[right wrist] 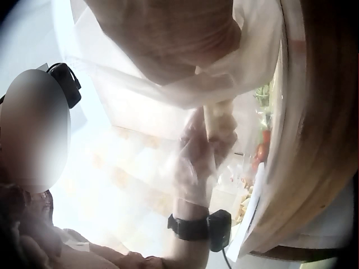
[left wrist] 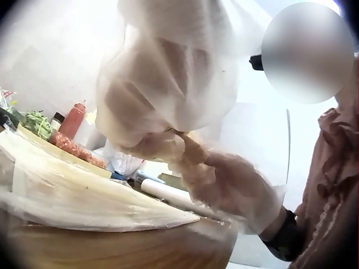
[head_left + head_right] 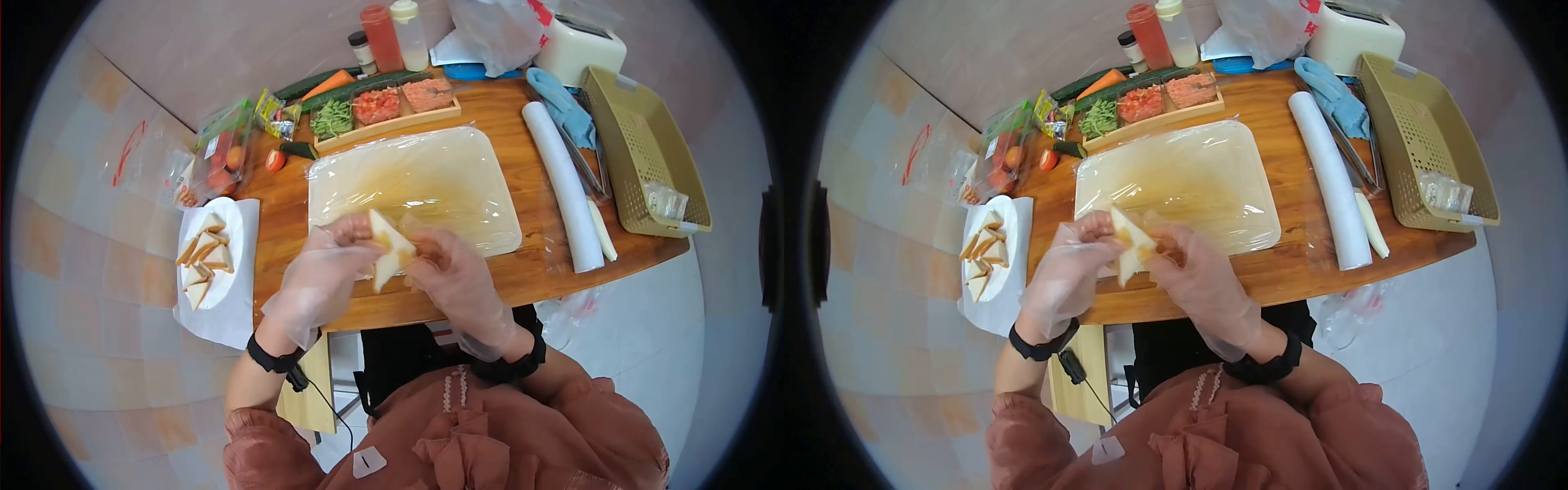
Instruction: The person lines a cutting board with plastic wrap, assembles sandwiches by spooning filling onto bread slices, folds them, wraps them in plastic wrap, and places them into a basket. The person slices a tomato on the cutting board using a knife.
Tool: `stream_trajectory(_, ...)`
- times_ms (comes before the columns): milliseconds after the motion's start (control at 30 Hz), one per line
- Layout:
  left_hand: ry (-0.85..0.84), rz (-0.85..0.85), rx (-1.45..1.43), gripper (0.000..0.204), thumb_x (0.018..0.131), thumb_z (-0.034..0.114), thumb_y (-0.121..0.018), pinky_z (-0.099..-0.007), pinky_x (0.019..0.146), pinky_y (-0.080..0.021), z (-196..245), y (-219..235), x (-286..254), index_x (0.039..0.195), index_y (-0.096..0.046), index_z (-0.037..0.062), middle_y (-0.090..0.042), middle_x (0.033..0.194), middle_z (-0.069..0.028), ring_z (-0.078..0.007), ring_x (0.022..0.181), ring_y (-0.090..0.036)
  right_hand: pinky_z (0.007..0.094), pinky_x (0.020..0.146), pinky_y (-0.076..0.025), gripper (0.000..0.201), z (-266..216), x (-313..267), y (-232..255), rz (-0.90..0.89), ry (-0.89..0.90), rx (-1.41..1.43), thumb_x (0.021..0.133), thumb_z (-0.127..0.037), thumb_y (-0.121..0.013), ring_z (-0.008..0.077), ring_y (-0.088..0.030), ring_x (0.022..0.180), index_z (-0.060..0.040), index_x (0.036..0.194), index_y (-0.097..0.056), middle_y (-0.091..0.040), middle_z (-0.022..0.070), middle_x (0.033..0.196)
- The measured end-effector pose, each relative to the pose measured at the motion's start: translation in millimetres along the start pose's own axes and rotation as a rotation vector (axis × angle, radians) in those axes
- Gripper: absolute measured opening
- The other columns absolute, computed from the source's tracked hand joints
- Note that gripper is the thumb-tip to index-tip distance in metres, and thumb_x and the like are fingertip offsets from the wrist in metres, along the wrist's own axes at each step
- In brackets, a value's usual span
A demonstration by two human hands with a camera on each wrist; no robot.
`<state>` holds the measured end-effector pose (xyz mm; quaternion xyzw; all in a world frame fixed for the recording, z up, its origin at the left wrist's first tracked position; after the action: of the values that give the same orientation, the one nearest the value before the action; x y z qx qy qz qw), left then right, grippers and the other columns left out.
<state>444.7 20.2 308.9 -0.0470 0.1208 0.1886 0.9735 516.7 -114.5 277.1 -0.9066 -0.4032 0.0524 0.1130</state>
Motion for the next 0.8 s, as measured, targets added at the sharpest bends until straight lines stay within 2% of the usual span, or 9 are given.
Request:
stream_trajectory(67,-0.023,0.038,-0.041,0.031,0.089,0.002,-0.068,-0.024,0.081,-0.051,3,15,3,0.119,-0.063,-0.0002,-0.071,0.103,-0.004,-0.01,0.091,-0.066,0.026,0.075,-0.053,0.034,2,-1,10,-0.013,0.02,-0.13,0.095,0.0,-0.064,0.0121,-0.064,0.084,0.0004,0.129,-0.059,-0.068,0.0083,0.108)
stream_trajectory(133,-0.08,0.135,0.043,0.03,0.09,0.007,-0.068,-0.0233,0.077,-0.051,20,32,12,0.118,-0.062,-0.0022,-0.071,0.098,-0.0039,-0.0096,0.085,-0.066,0.0261,0.076,-0.053,0.028,-8,-2,22,0.0,0.224,-0.397,0.096,-0.001,-0.064,0.0118,-0.063,0.084,-0.0006,0.124,-0.063,-0.068,0.0078,0.104)
stream_trajectory(167,-0.063,0.156,0.099,0.036,0.092,0.012,-0.067,-0.0227,0.076,-0.049,29,35,13,0.123,-0.06,-0.0045,-0.07,0.097,-0.0041,-0.009,0.084,-0.064,0.0261,0.076,-0.053,0.028,-9,-2,25,-0.013,0.224,-0.394,0.096,-0.001,-0.064,0.0118,-0.063,0.084,-0.0006,0.124,-0.063,-0.068,0.0078,0.104)
stream_trajectory(233,-0.108,0.186,0.155,0.039,0.092,0.013,-0.067,-0.0225,0.075,-0.048,40,38,26,0.126,-0.058,-0.0043,-0.07,0.097,-0.0035,-0.0083,0.083,-0.063,0.0357,0.075,-0.052,0.024,-23,-5,38,0.082,0.285,-0.534,0.094,-0.008,-0.064,0.0288,-0.066,0.079,-0.0017,0.116,-0.067,-0.067,0.0175,0.088)
stream_trajectory(333,-0.13,0.217,0.202,0.046,0.092,0.011,-0.067,-0.0219,0.074,-0.044,41,39,48,0.135,-0.055,-0.003,-0.067,0.096,-0.0023,-0.0075,0.081,-0.059,0.0399,0.073,-0.052,0.019,-12,-3,46,0.076,0.253,-0.477,0.094,-0.01,-0.064,0.0362,-0.066,0.081,-0.0007,0.11,-0.068,-0.068,0.0213,0.09)
stream_trajectory(400,-0.094,0.132,0.155,0.048,0.091,0.008,-0.068,-0.0222,0.072,-0.044,35,28,62,0.136,-0.054,-0.0014,-0.067,0.097,-0.0023,-0.008,0.08,-0.057,0.0412,0.072,-0.052,0.018,-14,-5,45,0.051,0.243,-0.519,0.095,-0.012,-0.064,0.0377,-0.066,0.082,-0.0007,0.108,-0.068,-0.067,0.0221,0.088)
stream_trajectory(433,-0.072,0.076,0.213,0.054,0.091,0.01,-0.071,-0.0243,0.071,-0.049,30,30,74,0.141,-0.052,-0.0013,-0.068,0.101,-0.0061,-0.0098,0.083,-0.062,0.0426,0.071,-0.051,0.017,-16,-6,43,0.032,0.229,-0.563,0.095,-0.014,-0.064,0.0392,-0.066,0.082,-0.0007,0.106,-0.068,-0.067,0.0229,0.087)
stream_trajectory(567,-0.038,0.082,0.258,0.05,0.092,0.009,-0.069,-0.0243,0.071,-0.05,19,22,89,0.138,-0.052,-0.001,-0.068,0.098,-0.0061,-0.0102,0.079,-0.064,0.0435,0.07,-0.051,0.018,-10,-14,41,-0.001,0.17,-0.585,0.097,-0.017,-0.063,0.0403,-0.065,0.081,-0.0007,0.101,-0.068,-0.066,0.0229,0.085)
stream_trajectory(800,0.007,0.044,0.217,0.034,0.093,0.009,-0.066,-0.0249,0.069,-0.05,-2,28,105,0.124,-0.054,-0.0004,-0.067,0.093,-0.007,-0.0113,0.077,-0.064,0.0423,0.072,-0.052,0.017,-3,-14,36,-0.094,0.228,-0.651,0.096,-0.019,-0.064,0.0382,-0.066,0.083,-0.0037,0.101,-0.069,-0.068,0.0197,0.086)
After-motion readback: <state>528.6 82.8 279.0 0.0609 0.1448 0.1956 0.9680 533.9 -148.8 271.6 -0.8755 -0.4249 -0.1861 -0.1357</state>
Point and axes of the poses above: each hand's wrist, its own x-axis towards the middle knuckle, its own y-axis out of the back of the hand, z = x × y, the point moved 10 cm from there along x, towards the middle knuckle
